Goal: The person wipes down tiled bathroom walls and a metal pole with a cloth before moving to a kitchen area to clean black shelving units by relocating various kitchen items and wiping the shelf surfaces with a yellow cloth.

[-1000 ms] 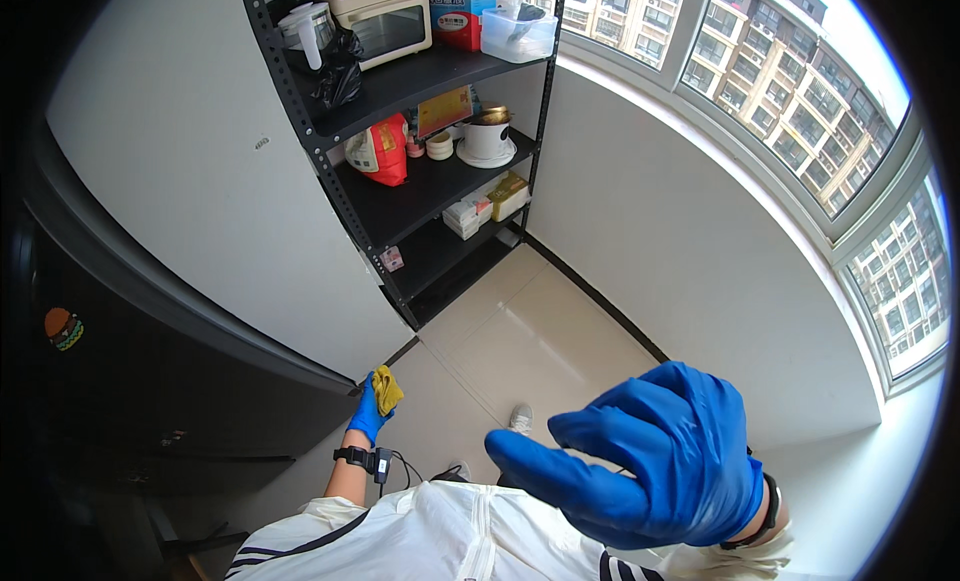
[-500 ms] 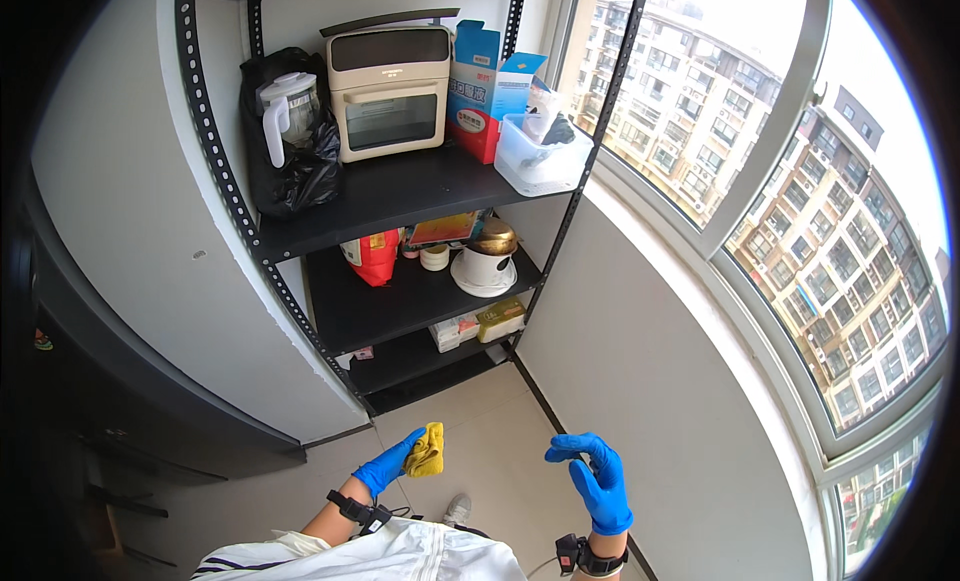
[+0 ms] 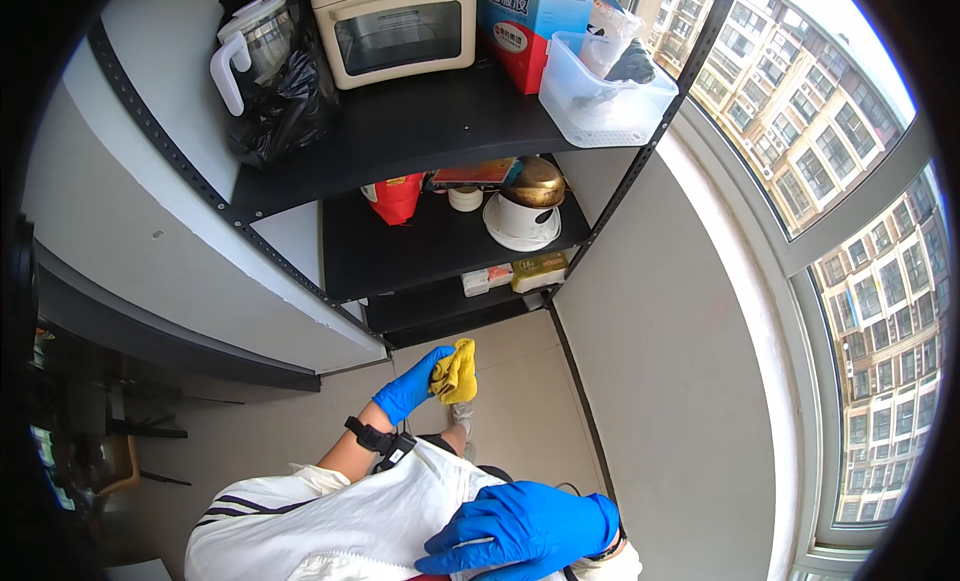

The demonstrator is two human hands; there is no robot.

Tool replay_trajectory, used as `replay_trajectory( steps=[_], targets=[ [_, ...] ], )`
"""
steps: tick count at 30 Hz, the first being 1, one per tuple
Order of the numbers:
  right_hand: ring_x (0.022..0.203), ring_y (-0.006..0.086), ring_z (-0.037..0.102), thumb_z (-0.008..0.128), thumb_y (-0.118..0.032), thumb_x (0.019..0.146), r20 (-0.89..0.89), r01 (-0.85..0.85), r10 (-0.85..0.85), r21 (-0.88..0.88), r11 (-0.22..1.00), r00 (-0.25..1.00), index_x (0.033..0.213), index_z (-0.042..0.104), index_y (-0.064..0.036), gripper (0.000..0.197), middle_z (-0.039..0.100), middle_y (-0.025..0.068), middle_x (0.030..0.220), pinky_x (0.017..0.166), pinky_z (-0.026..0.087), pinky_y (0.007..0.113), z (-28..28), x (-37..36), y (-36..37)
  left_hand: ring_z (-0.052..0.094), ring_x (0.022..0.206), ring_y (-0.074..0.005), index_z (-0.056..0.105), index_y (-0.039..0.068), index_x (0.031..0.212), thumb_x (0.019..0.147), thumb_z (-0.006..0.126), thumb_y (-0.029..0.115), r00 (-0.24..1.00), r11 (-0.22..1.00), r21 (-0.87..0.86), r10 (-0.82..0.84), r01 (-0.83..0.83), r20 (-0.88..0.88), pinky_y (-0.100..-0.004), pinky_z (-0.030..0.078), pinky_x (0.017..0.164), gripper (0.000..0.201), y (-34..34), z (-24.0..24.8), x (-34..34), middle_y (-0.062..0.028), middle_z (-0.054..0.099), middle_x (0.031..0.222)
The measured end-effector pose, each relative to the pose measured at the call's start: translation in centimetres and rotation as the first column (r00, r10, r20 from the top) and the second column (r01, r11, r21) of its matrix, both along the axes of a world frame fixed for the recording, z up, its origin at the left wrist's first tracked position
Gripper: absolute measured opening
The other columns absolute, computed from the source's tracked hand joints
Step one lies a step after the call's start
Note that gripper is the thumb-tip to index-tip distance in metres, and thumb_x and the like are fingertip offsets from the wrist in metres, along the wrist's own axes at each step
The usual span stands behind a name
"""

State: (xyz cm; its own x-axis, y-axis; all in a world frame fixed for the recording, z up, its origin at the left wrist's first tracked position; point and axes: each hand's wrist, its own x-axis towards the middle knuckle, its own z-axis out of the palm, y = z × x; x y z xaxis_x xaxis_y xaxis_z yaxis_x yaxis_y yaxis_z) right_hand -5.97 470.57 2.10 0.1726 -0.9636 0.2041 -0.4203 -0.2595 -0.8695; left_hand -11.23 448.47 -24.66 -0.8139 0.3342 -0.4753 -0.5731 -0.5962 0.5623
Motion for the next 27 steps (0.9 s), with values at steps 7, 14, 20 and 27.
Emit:
replay_trajectory(
  steps=[7,14,20,27],
  targets=[
    [0.08,0.0249,0.058,0.056,-0.026,0.086,-0.032,-0.011,0.008,-0.099,0.995,0.999,0.105,0.059,-0.0049,0.029,0.061,0.0102,0.097,0.065,0.045,0.034,4.1,-5.4,1.0,0.057,0.096,-0.0112,0.055,0.012,0.111,0.092,0.046,0.031,0.995,0.995,0.064,-0.074,0.079,-0.068,-0.0243,0.045,0.087,0.028,4.0,1.9,-6.6,-0.0008,0.06,0.102],
    [0.093,0.0253,0.057,0.045,-0.032,0.091,-0.102,-0.27,0.251,-0.261,0.927,0.963,0.113,0.056,-0.0095,0.033,0.056,0.0086,0.112,0.072,0.047,0.035,2.6,-9.2,4.7,0.056,0.099,-0.0101,0.054,0.013,0.113,0.094,0.043,0.031,0.997,0.998,0.041,-0.048,0.046,0.052,-0.0248,0.045,0.088,0.028,4.6,1.1,-10.1,0.0004,0.059,0.106],
    [0.059,0.0121,0.047,0.044,-0.032,0.089,-0.218,-0.299,0.228,-0.389,0.871,0.949,0.075,0.047,-0.0212,0.018,0.047,-0.0041,0.075,0.046,0.035,0.026,4.2,-10.1,7.8,0.057,0.097,-0.0093,0.055,0.012,0.113,0.093,0.044,0.037,0.996,0.995,0.054,0.085,-0.084,-0.008,-0.0246,0.045,0.088,0.034,6.2,1.7,-10.8,-0.0006,0.06,0.106],
    [0.059,0.0086,0.044,0.042,-0.027,0.089,-0.216,-0.527,0.49,-0.493,0.692,0.845,0.072,0.043,-0.0202,0.019,0.042,-0.005,0.07,0.047,0.033,0.025,8.5,-13.3,8.3,0.059,0.094,-0.0089,0.055,0.007,0.114,0.092,0.046,0.04,0.992,0.983,0.154,0.108,-0.096,-0.07,-0.023,0.046,0.085,0.04,13.0,-0.6,-11.7,-0.0011,0.062,0.103]
  ],
)
